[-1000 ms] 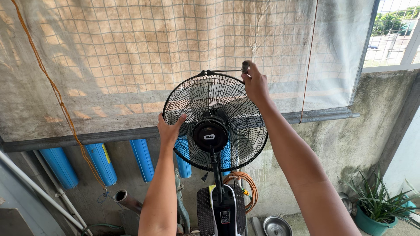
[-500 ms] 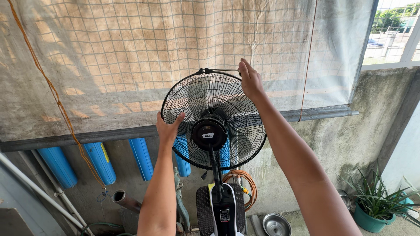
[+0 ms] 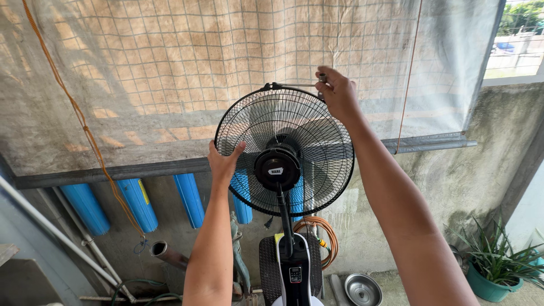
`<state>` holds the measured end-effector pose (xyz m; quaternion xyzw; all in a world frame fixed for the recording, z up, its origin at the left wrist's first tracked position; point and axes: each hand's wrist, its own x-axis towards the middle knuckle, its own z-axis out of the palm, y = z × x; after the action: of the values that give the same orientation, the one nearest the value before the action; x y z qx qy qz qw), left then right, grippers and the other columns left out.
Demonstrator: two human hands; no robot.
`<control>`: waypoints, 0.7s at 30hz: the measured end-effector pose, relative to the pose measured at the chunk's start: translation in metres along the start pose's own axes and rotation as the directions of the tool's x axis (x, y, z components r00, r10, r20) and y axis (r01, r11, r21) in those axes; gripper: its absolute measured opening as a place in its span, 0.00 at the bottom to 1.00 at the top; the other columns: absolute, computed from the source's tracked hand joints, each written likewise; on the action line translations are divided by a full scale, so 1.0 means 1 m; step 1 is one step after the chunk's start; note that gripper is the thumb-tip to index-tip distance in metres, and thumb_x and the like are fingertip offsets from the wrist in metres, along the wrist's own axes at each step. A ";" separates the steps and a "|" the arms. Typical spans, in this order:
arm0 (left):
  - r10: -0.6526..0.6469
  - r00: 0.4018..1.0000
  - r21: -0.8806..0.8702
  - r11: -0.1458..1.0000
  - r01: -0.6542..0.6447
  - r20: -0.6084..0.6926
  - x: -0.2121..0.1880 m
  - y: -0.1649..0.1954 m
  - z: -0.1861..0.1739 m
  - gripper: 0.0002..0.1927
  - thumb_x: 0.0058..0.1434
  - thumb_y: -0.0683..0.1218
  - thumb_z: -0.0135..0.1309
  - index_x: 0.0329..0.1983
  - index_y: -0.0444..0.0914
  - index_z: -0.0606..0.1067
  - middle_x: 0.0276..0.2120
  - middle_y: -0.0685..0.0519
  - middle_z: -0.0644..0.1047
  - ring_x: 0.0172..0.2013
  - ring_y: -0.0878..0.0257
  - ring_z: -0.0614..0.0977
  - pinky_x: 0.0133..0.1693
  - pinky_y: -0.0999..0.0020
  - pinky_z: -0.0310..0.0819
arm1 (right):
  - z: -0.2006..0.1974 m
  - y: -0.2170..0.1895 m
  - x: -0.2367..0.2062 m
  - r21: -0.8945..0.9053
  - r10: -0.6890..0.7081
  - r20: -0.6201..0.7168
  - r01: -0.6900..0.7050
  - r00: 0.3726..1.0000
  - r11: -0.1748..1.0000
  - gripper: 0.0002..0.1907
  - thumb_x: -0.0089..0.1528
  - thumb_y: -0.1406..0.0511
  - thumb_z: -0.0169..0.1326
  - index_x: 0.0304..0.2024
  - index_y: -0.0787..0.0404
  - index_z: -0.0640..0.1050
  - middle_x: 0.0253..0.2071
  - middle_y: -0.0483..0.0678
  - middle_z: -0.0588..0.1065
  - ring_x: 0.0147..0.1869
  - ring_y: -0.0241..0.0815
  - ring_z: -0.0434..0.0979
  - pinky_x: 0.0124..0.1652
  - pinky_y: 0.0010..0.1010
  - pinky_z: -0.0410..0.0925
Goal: The person disassembles a standing electric fan using a socket wrench. They remove the front grille, then the fan blades, followed by the rear grille and motor housing components. The parts are placed on the floor as they are removed.
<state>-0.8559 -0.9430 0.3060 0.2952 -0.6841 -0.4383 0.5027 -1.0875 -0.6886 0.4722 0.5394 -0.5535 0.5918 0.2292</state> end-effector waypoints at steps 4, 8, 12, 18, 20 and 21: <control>0.012 1.000 -0.001 1.000 -0.012 -0.008 0.000 0.000 -0.001 0.79 0.31 0.83 0.59 0.79 0.39 0.43 0.73 0.32 0.47 0.72 0.31 0.53 0.61 0.28 0.62 | 0.002 -0.004 -0.006 -0.135 -0.002 -0.050 -0.004 0.999 0.991 0.19 0.66 0.68 0.60 0.59 0.60 0.78 0.46 0.50 0.83 0.46 0.36 0.84 0.47 0.29 0.76; 0.012 1.000 0.000 1.000 -0.012 -0.019 0.000 -0.001 -0.001 0.79 0.31 0.83 0.59 0.79 0.39 0.43 0.72 0.31 0.48 0.72 0.31 0.54 0.61 0.30 0.63 | 0.008 0.004 -0.014 -0.055 -0.018 -0.094 0.013 0.995 0.998 0.17 0.68 0.65 0.58 0.58 0.60 0.79 0.43 0.49 0.83 0.44 0.34 0.82 0.46 0.27 0.74; 0.019 0.999 0.001 1.000 -0.019 -0.037 -0.001 -0.003 -0.001 0.79 0.32 0.83 0.60 0.79 0.39 0.44 0.73 0.32 0.48 0.72 0.31 0.54 0.62 0.31 0.61 | 0.015 0.025 -0.010 0.131 0.178 -0.064 -0.169 0.982 0.977 0.18 0.76 0.57 0.52 0.59 0.61 0.83 0.43 0.58 0.78 0.43 0.37 0.72 0.45 0.27 0.70; 0.026 0.999 -0.001 1.000 -0.026 -0.042 -0.005 -0.002 -0.003 0.79 0.32 0.83 0.59 0.79 0.39 0.44 0.73 0.31 0.48 0.72 0.32 0.54 0.62 0.32 0.61 | 0.005 0.044 0.008 0.456 0.255 0.233 -0.338 0.938 0.823 0.23 0.71 0.56 0.48 0.62 0.62 0.76 0.74 0.50 0.60 0.70 0.36 0.67 0.63 0.27 0.64; 0.043 0.998 0.003 0.999 -0.043 -0.045 -0.006 -0.002 -0.004 0.79 0.33 0.83 0.60 0.79 0.37 0.44 0.72 0.31 0.49 0.72 0.32 0.55 0.63 0.33 0.61 | -0.003 0.038 0.008 0.464 0.231 0.320 -0.364 0.919 0.808 0.24 0.71 0.56 0.48 0.65 0.63 0.73 0.75 0.51 0.59 0.73 0.36 0.64 0.67 0.30 0.60; 0.054 0.997 0.005 0.999 -0.053 -0.046 -0.006 -0.001 -0.004 0.79 0.33 0.83 0.60 0.79 0.36 0.44 0.72 0.30 0.49 0.71 0.32 0.56 0.64 0.34 0.61 | -0.006 0.033 0.008 0.466 0.216 0.361 -0.376 0.907 0.801 0.25 0.71 0.56 0.49 0.67 0.63 0.71 0.75 0.52 0.59 0.74 0.36 0.62 0.69 0.31 0.58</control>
<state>-0.8503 -0.9393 0.3028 0.2878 -0.6806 -0.4166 0.5296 -1.1214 -0.6952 0.4671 0.5677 -0.4759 0.6632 -0.1072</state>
